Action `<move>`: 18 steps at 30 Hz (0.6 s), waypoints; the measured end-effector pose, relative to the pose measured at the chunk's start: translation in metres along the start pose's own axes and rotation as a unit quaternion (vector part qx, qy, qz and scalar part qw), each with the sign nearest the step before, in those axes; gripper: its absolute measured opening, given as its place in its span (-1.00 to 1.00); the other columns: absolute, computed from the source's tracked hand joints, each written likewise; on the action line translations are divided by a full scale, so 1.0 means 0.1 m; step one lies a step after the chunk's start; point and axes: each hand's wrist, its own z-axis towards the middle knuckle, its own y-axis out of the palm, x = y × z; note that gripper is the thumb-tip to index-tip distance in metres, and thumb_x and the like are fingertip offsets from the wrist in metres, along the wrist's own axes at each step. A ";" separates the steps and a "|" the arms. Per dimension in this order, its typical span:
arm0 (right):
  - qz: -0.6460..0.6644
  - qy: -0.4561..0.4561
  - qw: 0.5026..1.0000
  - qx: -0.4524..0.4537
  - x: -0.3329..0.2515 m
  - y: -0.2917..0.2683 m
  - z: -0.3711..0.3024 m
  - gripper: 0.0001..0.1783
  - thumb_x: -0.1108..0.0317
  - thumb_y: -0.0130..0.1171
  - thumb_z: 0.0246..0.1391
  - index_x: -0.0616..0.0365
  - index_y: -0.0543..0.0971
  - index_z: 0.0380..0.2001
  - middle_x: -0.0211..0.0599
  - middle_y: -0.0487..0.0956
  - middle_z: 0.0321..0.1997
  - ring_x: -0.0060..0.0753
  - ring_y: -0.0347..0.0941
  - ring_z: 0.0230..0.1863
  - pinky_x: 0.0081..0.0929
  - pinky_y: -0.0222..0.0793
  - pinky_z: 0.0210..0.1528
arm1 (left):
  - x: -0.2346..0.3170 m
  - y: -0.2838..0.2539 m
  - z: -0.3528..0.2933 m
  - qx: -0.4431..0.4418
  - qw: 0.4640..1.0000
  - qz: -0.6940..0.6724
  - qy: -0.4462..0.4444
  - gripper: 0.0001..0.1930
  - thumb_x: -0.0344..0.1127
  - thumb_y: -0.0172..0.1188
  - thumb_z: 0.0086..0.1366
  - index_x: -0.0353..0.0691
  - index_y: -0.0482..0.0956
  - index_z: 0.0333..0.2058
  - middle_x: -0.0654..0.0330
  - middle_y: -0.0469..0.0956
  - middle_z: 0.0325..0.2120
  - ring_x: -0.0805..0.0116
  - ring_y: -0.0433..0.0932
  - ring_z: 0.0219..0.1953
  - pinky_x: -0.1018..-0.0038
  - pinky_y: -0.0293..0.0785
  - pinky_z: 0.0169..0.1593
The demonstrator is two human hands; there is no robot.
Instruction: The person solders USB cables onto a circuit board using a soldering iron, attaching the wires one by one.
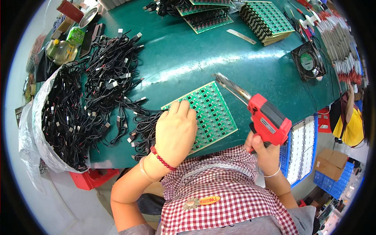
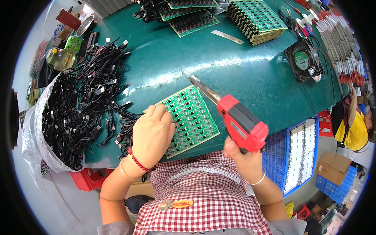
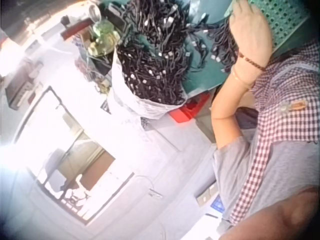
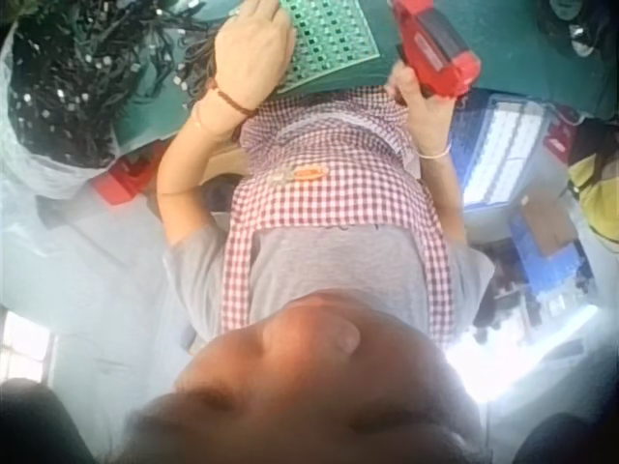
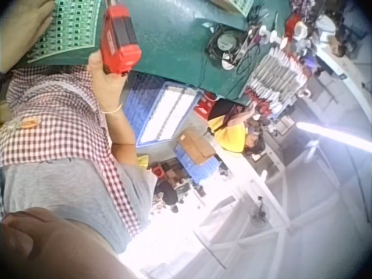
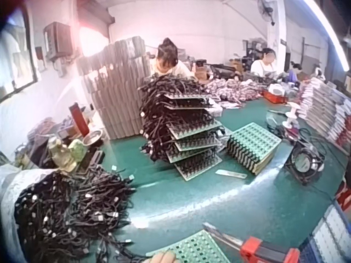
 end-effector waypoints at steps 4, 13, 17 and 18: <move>-0.011 0.009 1.000 0.022 0.22 -0.21 -0.13 -0.37 0.03 0.18 0.13 0.35 0.31 0.03 -0.39 0.35 -0.65 -0.55 0.28 -0.66 -0.53 0.28 -0.57 | 0.01 0.04 0.01 -0.009 0.998 0.048 -0.038 -0.86 -0.40 0.19 -0.01 -0.29 0.48 -0.43 0.17 0.39 -0.34 0.22 0.41 -0.22 0.38 0.36 -0.21; -0.063 0.007 0.991 -0.116 0.49 -0.42 -0.34 -0.62 0.39 0.27 0.03 0.18 0.49 -0.05 -0.42 0.51 -0.28 -0.53 0.42 -0.31 -0.49 0.38 -0.24 | -0.06 0.06 -0.05 0.022 0.999 -0.008 -0.025 -0.87 -0.44 0.19 -0.05 -0.29 0.49 -0.46 0.22 0.44 -0.24 0.26 0.40 -0.16 0.36 0.28 -0.15; -0.068 0.019 0.993 -0.094 0.54 -0.37 -0.34 -0.63 0.39 0.30 -0.01 0.18 0.51 -0.10 -0.41 0.50 -0.29 -0.52 0.42 -0.33 -0.48 0.37 -0.27 | -0.06 0.06 -0.05 0.018 0.999 -0.003 -0.029 -0.88 -0.44 0.19 -0.05 -0.28 0.49 -0.47 0.22 0.44 -0.25 0.27 0.39 -0.16 0.37 0.27 -0.15; -0.072 0.023 0.993 -0.088 0.53 -0.36 -0.34 -0.64 0.38 0.31 -0.03 0.18 0.52 -0.13 -0.40 0.50 -0.29 -0.52 0.42 -0.34 -0.48 0.36 -0.28 | -0.05 0.06 -0.04 0.013 1.000 0.006 -0.025 -0.88 -0.44 0.19 -0.05 -0.28 0.49 -0.47 0.22 0.43 -0.26 0.27 0.39 -0.16 0.37 0.27 -0.15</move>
